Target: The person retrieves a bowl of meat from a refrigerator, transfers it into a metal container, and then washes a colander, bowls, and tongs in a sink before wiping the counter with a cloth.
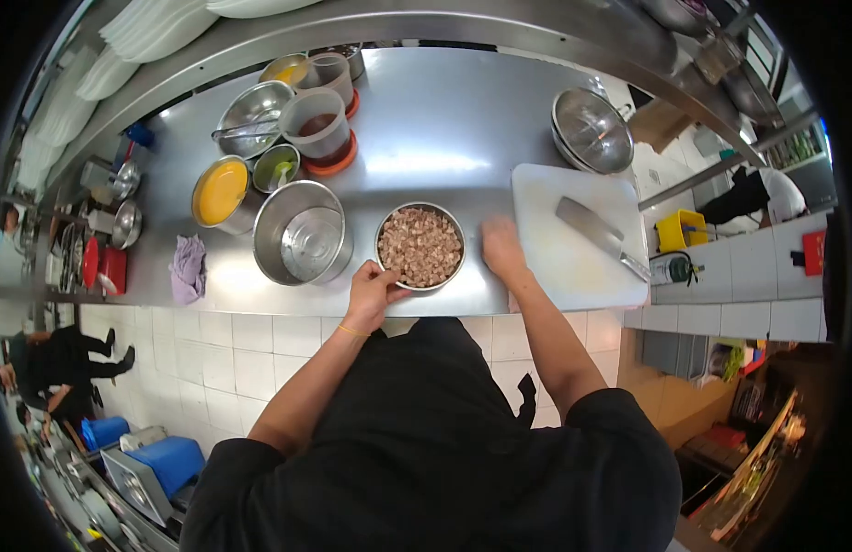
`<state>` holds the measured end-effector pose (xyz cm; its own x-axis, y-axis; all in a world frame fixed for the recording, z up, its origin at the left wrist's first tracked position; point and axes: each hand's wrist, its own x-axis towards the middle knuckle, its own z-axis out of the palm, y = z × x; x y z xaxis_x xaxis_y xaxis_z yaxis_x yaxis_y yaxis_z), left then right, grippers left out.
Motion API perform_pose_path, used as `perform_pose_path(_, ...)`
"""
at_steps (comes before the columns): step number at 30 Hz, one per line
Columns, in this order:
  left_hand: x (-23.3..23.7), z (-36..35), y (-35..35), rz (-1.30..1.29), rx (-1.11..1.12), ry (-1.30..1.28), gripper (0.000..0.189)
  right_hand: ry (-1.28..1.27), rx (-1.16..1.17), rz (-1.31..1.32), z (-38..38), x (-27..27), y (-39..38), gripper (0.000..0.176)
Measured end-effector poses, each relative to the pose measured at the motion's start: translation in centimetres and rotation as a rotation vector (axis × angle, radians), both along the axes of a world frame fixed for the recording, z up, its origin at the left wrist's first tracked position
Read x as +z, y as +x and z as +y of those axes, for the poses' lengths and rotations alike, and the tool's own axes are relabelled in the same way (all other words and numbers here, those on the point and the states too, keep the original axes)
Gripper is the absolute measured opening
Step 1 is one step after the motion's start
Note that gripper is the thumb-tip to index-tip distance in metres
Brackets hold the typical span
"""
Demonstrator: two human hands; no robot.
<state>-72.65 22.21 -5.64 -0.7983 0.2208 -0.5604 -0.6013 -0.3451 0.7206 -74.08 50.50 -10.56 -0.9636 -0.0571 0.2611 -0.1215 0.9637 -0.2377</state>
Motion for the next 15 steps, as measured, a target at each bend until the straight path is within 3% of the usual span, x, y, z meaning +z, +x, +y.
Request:
perform_pose_path(2,1.1,-0.7,1.5,-0.009,0.06,0.006,0.012,-0.024,0.031,-0.015,-0.1,0.7,-0.7,0.014)
perform_pose_path(4,1.6,-1.5,3.0,-0.018,0.131,0.008,0.01,-0.662,-0.019,0.045,-2.0,5.8,-0.2,0.013)
perform_pose_path(5,1.7,-2.3,4.2,-0.029,0.156,0.029,0.01,-0.672,0.009,0.028,-3.3,7.6,0.3,0.013)
perform_pose_path(7,1.4,-3.4,6.2,-0.035,0.209,0.044,0.014,-0.929,0.184,-0.188,-5.5,10.0,1.3,0.012)
perform_pose_path(8,1.6,-3.5,6.9,-0.039,0.24,0.035,0.014,-0.935,0.211,-0.206,-6.0,9.7,1.1,0.012)
perform_pose_path(10,2.2,-3.5,8.0,-0.026,0.279,0.012,0.013,-0.709,0.704,-0.184,-6.8,9.1,0.1,0.012)
perform_pose_path(12,2.7,-3.4,9.1,-0.007,0.329,0.003,0.01,-0.724,0.711,-0.229,-7.4,10.0,-1.5,0.011)
perform_pose_path(14,2.4,-3.5,10.5,0.002,0.35,-0.016,0.011,-0.982,0.495,-0.438,-8.1,10.9,-2.3,0.013)
perform_pose_path(15,2.2,-3.4,11.0,-0.002,0.369,-0.025,0.013,-0.927,0.455,-0.54,-8.2,11.9,-2.6,0.019)
